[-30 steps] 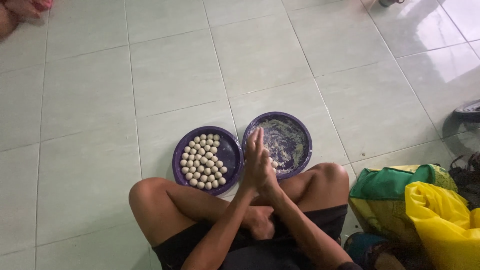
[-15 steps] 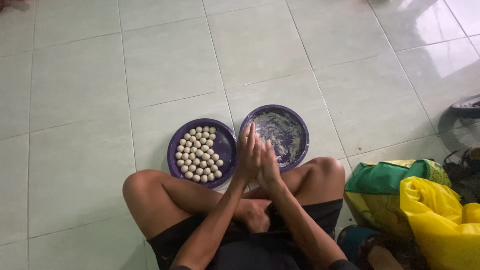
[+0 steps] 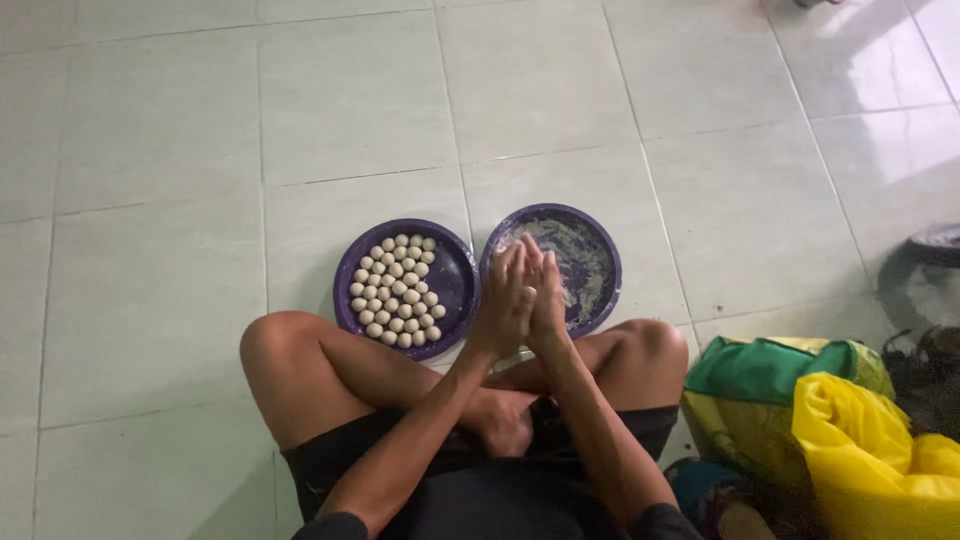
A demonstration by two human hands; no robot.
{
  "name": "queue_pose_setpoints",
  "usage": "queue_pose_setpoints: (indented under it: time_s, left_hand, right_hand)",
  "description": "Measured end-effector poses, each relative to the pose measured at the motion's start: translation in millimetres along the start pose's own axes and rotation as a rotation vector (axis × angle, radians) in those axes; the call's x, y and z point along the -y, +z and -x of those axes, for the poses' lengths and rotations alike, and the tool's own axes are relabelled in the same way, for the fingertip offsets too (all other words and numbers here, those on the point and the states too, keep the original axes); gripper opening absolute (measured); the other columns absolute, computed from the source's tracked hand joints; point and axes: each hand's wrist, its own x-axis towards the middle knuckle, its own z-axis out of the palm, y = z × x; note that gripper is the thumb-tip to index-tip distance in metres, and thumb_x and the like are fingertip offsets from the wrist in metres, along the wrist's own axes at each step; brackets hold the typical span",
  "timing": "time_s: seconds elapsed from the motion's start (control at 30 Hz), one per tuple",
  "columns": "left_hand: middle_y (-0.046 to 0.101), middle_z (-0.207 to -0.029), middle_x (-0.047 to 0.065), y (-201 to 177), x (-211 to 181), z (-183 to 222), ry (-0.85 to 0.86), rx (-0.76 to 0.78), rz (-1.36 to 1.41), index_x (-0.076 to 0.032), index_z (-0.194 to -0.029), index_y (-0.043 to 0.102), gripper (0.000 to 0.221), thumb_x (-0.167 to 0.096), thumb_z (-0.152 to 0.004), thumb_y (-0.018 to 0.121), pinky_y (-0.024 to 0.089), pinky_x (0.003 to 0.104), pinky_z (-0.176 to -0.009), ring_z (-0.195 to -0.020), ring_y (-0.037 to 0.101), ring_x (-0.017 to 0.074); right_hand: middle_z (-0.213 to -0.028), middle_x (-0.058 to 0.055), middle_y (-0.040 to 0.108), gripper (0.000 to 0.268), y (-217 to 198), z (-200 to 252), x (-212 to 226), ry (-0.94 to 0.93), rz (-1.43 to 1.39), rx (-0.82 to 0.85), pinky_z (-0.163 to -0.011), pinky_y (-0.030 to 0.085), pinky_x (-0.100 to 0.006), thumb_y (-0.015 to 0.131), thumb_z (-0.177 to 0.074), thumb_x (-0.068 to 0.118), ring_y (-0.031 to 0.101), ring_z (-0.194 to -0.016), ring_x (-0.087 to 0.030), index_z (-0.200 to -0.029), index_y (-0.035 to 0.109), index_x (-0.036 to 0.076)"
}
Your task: Rolling small pieces of dough into balls and placing them in a tray
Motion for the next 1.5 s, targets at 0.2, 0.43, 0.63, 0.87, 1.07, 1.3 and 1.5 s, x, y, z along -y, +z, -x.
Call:
queue_pose_setpoints:
  time_s: [0.2,0.43,0.63,0.87,1.07,1.3,1.5]
  left_hand:
    - [0.029,-0.161,0.024,-8.5,13.1,-19.0,-0.031,0.087,0.122,-0.014,-0.167,0.023,0.076,-0.062,-0.108,0.018,0.024,0.058,-0.119,-0.148,0.029,0.0502]
    - [0.044,-0.152,0.021,-10.1,97.2,-54.1,0.067,0.201,-0.318,-0.024,-0.166,0.024,0.106,-0.092,-0.087,0.005,0.027,0.064,-0.114,-0.141,0.044,0.0431]
    - [0.067,-0.113,0.01,-64.3,77.0,-73.4,0.099,0.251,-0.569,-0.013,-0.122,0.071,0.029,-0.025,-0.096,0.067,0.038,0.056,-0.103,-0.107,0.06,0.0301]
    - [0.061,-0.101,0.011,-51.8,77.3,-65.7,0.095,0.289,-0.443,-0.01,-0.113,0.07,0.022,-0.027,-0.099,0.066,0.048,0.05,-0.077,-0.092,0.057,0.0315]
    - [0.063,-0.112,0.012,-12.7,93.4,-27.4,-0.232,0.464,0.002,-0.011,-0.133,0.063,0.034,-0.025,-0.104,0.052,0.054,0.05,-0.07,-0.099,0.065,0.0363]
    - [0.065,-0.105,0.014,26.5,102.6,-7.2,-0.239,0.458,-0.004,-0.01,-0.128,0.067,0.032,-0.016,-0.101,0.052,0.054,0.044,-0.071,-0.09,0.066,0.0323]
    - [0.066,-0.125,0.018,32.4,105.7,8.9,-0.339,0.588,0.082,-0.008,-0.134,0.063,0.034,-0.016,-0.103,0.05,0.057,0.043,-0.084,-0.108,0.067,0.0332]
  right_hand:
    - [-0.086,-0.014,0.062,0.019,10.9,7.6,-27.1,0.057,0.034,0.017,-0.045,0.054,-0.034,0.064,-0.096,0.031,0.072,-0.066,-0.035,-0.099,0.066,0.013]
    - [-0.083,-0.014,0.062,0.017,10.7,-9.6,-19.1,0.112,0.048,-0.012,-0.041,0.054,-0.033,0.065,-0.096,0.03,0.073,-0.063,-0.036,-0.096,0.067,0.013]
    - [-0.065,-0.007,0.065,0.025,57.6,21.2,34.6,-0.532,1.308,0.084,-0.056,0.042,-0.038,0.051,-0.091,0.017,0.056,-0.056,-0.018,-0.1,0.073,0.008]
    - [-0.064,0.008,0.06,0.026,43.0,28.0,49.0,-0.07,0.982,0.011,-0.042,0.028,-0.019,0.062,-0.086,0.01,0.039,-0.047,0.001,-0.106,0.078,0.013]
    - [-0.138,-0.018,0.064,0.048,37.6,68.8,117.0,0.012,0.866,0.047,-0.093,0.06,-0.028,0.064,-0.089,0.022,0.067,-0.116,-0.018,-0.134,0.059,0.006]
    - [-0.079,0.002,0.065,0.01,-19.8,46.1,89.7,-0.054,0.908,-0.002,-0.061,0.053,-0.021,0.063,-0.102,0.019,0.059,-0.066,-0.007,-0.102,0.066,0.009]
    - [-0.094,-0.011,0.075,0.043,-37.1,37.8,69.3,-0.071,1.03,0.036,-0.07,0.059,-0.026,0.055,-0.09,0.019,0.071,-0.08,-0.014,-0.124,0.066,-0.004]
